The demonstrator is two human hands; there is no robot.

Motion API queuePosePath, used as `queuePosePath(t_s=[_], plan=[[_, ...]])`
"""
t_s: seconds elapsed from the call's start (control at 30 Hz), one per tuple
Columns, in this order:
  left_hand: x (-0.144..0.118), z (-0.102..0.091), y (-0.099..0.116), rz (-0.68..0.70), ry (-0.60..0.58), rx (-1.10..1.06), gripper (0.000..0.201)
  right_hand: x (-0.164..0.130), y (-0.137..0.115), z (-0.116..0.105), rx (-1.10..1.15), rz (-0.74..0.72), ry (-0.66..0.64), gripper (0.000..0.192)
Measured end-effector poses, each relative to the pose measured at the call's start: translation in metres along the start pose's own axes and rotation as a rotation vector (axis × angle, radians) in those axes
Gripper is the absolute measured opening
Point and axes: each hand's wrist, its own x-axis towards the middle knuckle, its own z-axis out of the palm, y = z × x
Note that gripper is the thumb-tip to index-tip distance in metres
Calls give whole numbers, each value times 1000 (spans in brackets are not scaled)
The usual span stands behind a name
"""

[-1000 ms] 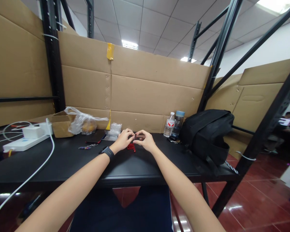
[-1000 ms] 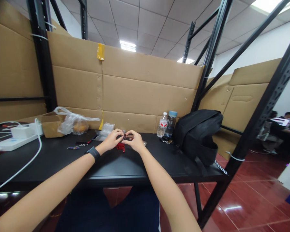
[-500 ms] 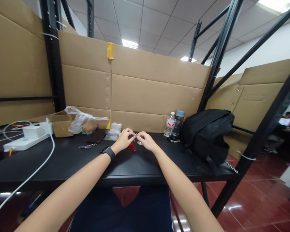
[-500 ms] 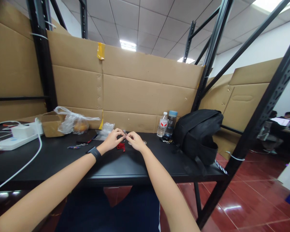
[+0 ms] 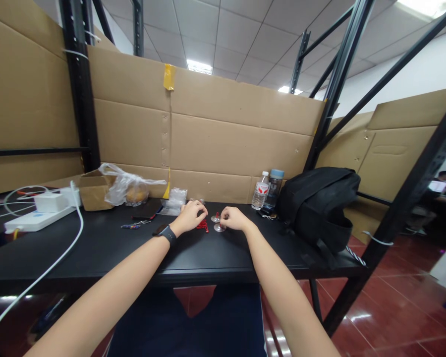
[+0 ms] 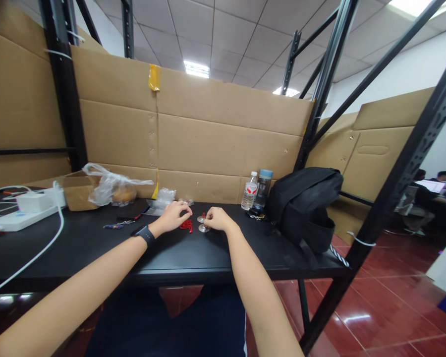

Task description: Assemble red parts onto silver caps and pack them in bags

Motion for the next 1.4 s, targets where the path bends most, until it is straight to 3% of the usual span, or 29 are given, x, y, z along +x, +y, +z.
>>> queuePosePath(t_s=[0.2,0.33,0.4,0.57,0.77,1.03,1.4], plan=[[-4,4,14,188,-156,31,25,8,-13,5,-299,96,42,29],[-8,8,27,326,-263,96,47,16,-14,7,-397,138,-140,33],[-9,9,31,360,-275,132,53,18,-12,6,-377,135,-172,33],[-9,11,37,386,-249,181,41,17,-8,3,-318,121,-109,21],[-7,12,41,528,-202,335,42,20,-5,3,-284,151,-87,11],[4,20,49,632,-104,468,10,21,-6,9,-312,148,37,12],[13,26,44,668,-30,512,11,19,-2,6,-238,176,233,14]])
